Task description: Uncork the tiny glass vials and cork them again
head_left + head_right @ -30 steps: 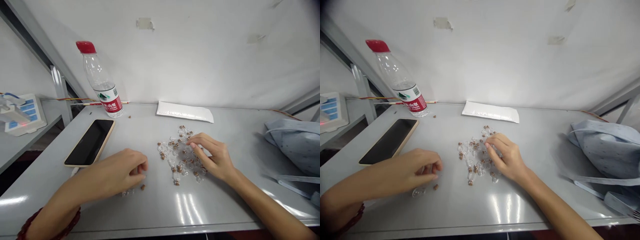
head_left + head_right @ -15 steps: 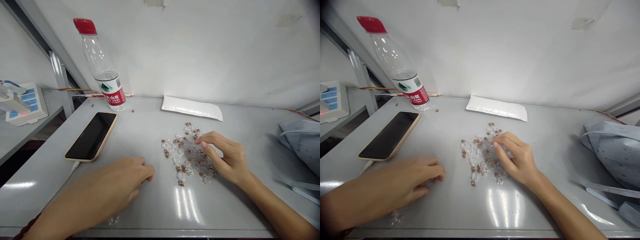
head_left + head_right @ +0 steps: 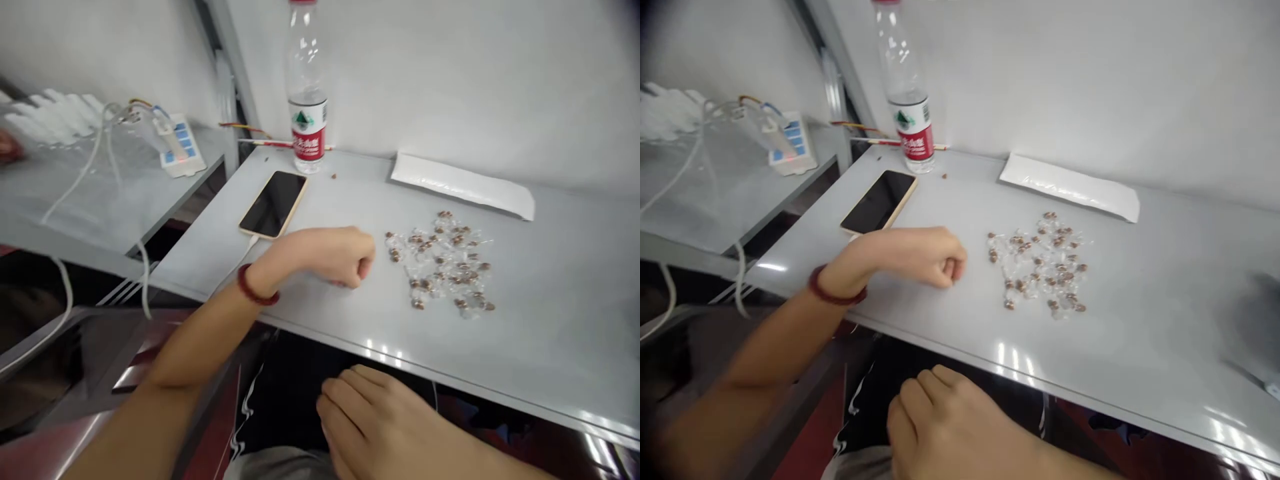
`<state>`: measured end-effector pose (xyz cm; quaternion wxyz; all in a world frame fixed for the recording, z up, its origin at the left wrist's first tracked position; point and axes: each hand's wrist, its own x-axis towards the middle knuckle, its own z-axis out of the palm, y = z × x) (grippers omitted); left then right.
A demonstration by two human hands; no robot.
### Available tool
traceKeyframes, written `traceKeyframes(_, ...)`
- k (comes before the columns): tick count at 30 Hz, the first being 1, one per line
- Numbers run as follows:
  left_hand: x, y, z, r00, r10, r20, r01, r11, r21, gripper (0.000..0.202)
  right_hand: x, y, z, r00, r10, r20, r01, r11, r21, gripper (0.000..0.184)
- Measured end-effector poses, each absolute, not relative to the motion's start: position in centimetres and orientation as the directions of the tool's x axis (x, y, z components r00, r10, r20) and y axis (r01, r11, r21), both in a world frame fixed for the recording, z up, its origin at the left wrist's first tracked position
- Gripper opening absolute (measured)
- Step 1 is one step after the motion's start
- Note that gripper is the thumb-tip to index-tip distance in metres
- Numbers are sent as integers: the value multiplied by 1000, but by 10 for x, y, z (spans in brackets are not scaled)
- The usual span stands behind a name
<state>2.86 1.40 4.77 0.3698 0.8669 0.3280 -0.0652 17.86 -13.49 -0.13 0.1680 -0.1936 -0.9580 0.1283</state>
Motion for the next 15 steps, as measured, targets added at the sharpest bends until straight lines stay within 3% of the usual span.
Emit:
traceKeyframes(2, 28, 19, 44, 799, 475, -368, 584, -471, 661, 11, 150, -144, -36, -883, 459, 98, 423, 868, -258, 16)
traceKeyframes(5, 26, 23, 39, 821, 457, -343, 534, -402, 744, 5, 124, -131, -83, -764, 645, -20, 634, 745, -206, 35)
traceKeyframes(7, 25, 25, 35, 810, 478, -339, 541, -389, 745, 5, 116, -120, -100, -724, 683, -98, 675, 673, -301, 35)
traceKeyframes(11, 24, 29, 29, 827, 455, -329, 502, -337, 797, 6, 120, -125, -117, -758, 635, -148, 618, 626, -475, 40)
traceKeyframes(15, 23, 30, 27, 818, 475, -325, 482, -256, 838, 3, 133, -149, -154, -627, 778, -46, 598, 442, -669, 40)
